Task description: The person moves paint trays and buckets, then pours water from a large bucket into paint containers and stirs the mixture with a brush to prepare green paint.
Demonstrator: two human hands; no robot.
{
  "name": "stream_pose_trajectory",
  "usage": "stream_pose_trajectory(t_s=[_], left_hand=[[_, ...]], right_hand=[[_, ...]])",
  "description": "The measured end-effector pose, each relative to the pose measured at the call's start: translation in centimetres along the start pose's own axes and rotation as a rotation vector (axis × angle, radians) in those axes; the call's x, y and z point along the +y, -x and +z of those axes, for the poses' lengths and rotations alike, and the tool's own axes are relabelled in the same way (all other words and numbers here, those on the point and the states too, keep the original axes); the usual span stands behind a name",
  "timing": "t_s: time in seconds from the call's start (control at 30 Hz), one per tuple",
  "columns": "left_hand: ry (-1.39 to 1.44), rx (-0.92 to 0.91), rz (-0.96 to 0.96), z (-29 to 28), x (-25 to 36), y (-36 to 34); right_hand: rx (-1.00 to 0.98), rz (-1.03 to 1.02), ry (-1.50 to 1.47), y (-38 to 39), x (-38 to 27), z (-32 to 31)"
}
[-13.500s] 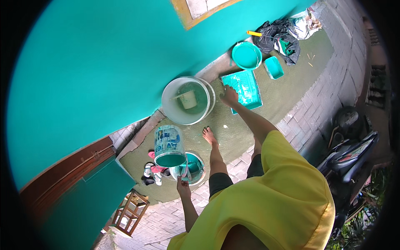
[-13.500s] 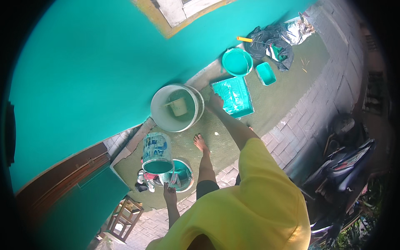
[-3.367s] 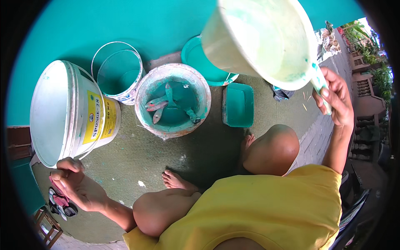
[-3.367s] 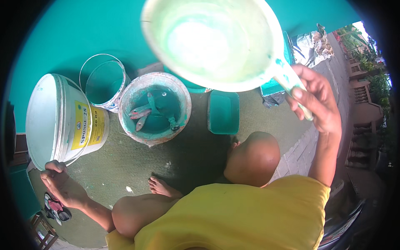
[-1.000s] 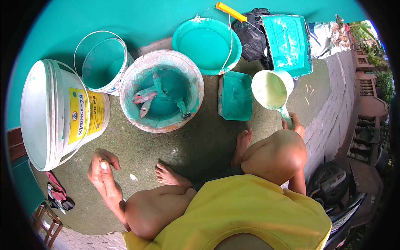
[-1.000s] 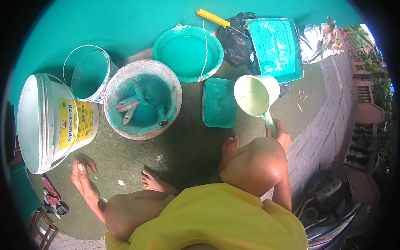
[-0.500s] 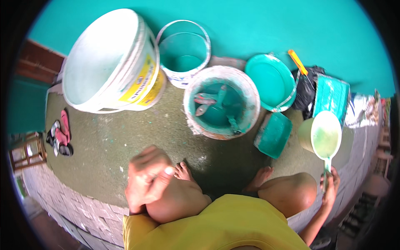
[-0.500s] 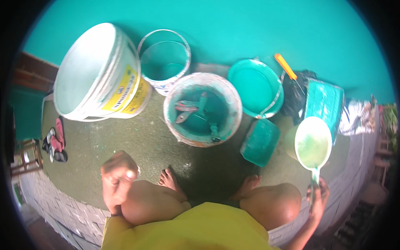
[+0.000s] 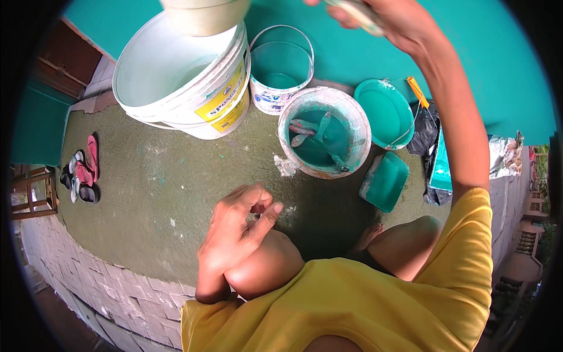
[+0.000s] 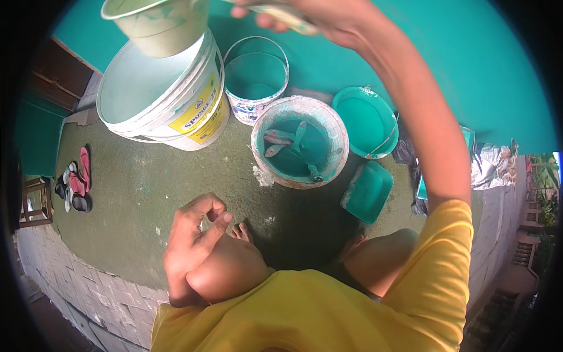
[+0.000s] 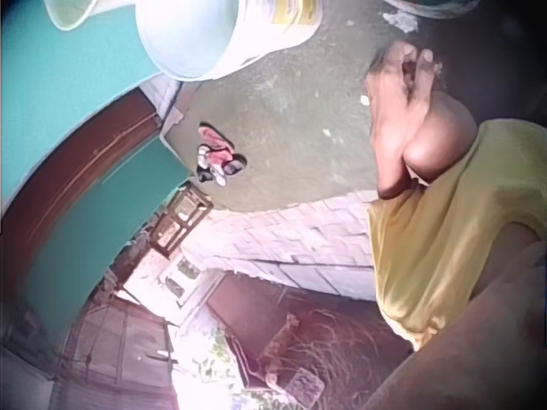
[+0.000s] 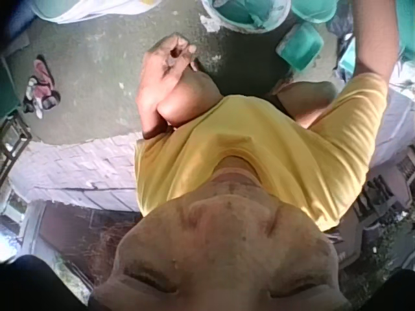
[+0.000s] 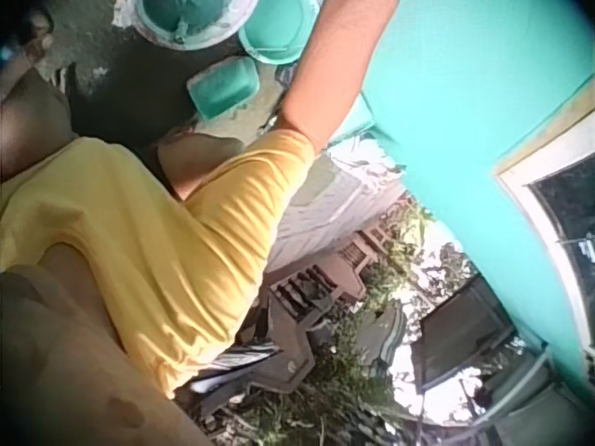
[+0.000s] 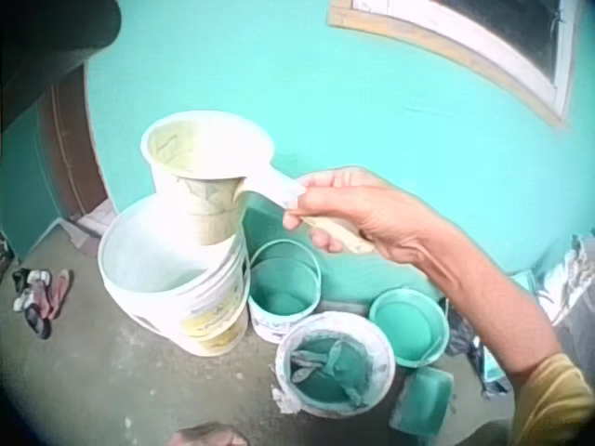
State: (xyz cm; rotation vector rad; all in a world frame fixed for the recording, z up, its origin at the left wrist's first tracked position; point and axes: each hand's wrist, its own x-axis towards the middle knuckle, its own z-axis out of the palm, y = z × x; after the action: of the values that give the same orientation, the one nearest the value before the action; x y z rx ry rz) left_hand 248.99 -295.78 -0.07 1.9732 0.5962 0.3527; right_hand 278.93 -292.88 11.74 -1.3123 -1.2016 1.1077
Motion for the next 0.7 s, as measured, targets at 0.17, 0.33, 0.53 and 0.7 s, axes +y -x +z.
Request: stream_pose_trajectory(t_s=[0.17, 0.33, 0.53, 0.7], left_hand=[[0.111, -0.038, 0.044, 1.7, 0.1, -0.9], [0.103, 0.007, -0.051, -0.7, -1.0, 0.5], [0.119, -0.017, -0.015, -1.1, -1.4, -0.2], [0.103, -0.087, 0.048, -1.3, -2.4, -1.2]], right_hand=[[-0.153, 0.057, 0.47, -16.9, 8.1, 1.9], [-0.193, 0.125, 0.856, -21.4, 10.9, 11.1], [-0.182, 0.107, 1.063, -20.7, 14.8, 10.3], [-0.343, -0.011, 1.286, -20.3, 15.0, 10.9]])
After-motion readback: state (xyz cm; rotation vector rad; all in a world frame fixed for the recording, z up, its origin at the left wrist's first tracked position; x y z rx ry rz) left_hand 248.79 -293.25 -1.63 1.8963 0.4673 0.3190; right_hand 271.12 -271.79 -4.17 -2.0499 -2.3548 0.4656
